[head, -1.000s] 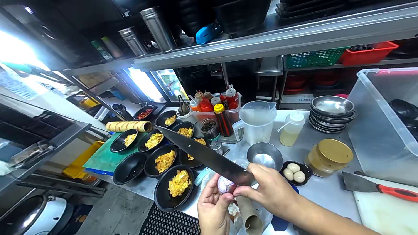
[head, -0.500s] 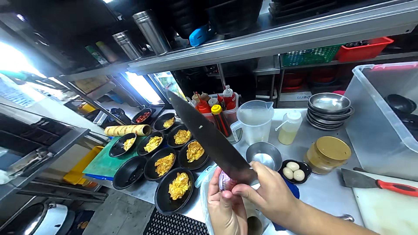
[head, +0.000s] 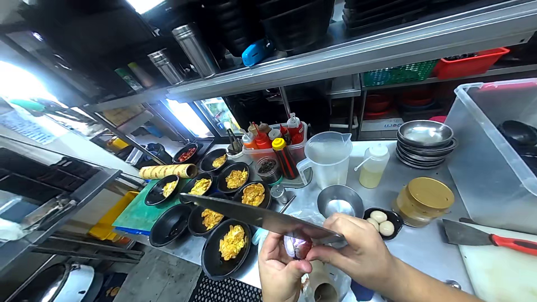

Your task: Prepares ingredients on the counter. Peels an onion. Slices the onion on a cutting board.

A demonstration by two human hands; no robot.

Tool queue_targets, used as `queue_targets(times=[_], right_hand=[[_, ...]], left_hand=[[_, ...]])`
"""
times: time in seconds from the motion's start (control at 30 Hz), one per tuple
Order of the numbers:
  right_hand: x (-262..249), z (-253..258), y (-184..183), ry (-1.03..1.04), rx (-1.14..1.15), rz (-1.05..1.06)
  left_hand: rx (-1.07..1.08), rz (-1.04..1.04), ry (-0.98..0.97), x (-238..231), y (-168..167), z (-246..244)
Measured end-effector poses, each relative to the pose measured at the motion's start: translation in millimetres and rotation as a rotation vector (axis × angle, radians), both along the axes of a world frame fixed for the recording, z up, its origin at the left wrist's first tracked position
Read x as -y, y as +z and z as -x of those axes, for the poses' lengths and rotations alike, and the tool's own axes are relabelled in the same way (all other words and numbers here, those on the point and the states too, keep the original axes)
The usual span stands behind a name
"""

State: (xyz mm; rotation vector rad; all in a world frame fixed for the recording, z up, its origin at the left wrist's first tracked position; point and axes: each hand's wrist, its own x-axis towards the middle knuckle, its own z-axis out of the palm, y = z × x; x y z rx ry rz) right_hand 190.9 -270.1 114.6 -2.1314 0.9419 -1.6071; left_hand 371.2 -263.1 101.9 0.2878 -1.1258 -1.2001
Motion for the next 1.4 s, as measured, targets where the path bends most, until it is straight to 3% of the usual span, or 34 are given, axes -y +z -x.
queue_targets(times=[0.37,0.57,0.97,1.23,1.4], right_hand=[[4,10,1,0.053,-0.041,0.027],[10,12,10,0.092,-0.047,-0.085],[14,14,6,0.170,-0.142,0.026],[32,23,-6,0.105,0.000,-0.235],[27,25,-5,0.303,0.076,-0.374]], left_hand=[[0.083,-0.021,0.126,-2,-6,-1],[0.140,0.033,0.116,-3,7,-2],[0.227,0.051,0.189,6,5,-7],[0.373,-0.048,-0.114,3,-6,-25],[0.365,-0.133,-0.032,1,-6,-25]])
